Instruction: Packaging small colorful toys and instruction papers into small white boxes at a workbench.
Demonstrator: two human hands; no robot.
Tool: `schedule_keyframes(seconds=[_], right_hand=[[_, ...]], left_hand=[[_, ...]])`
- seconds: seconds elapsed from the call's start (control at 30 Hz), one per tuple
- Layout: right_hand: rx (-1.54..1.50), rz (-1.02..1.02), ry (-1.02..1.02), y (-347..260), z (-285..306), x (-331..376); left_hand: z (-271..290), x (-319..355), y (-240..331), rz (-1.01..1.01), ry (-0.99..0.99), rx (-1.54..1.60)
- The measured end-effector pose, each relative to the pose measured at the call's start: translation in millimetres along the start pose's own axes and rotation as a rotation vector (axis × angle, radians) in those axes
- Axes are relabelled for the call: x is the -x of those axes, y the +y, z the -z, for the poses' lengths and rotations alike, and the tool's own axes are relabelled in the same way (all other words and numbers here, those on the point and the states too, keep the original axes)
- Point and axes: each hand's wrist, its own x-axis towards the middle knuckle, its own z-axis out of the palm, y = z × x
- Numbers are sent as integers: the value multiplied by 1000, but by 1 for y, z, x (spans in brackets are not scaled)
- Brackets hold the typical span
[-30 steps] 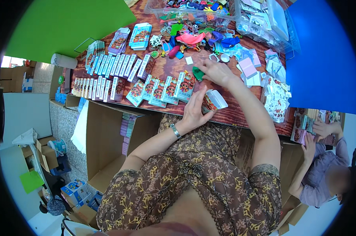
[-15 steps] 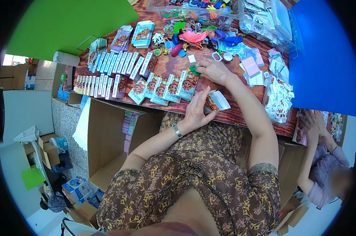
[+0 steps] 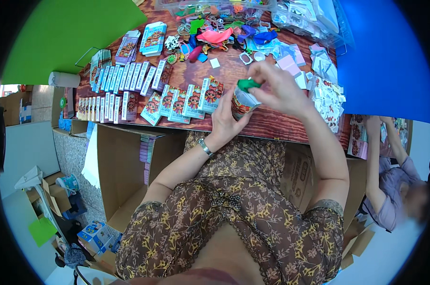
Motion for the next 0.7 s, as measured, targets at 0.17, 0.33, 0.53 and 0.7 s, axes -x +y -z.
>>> schedule_keyframes(seconds=[0.17,0.33,0.53,0.7], right_hand=[[459,181,-34,14,-19,15],[812,349,26,13,-36,15],[208,368,-131,37,-17,-1],[923,203,-10,135,-35,-50]], left_hand=[[0,0,0,43,-3,-16],[1,0,-3,20,1,-60],[6,5,-3,44,27,-63],[1,3,7,-64,43,59]])
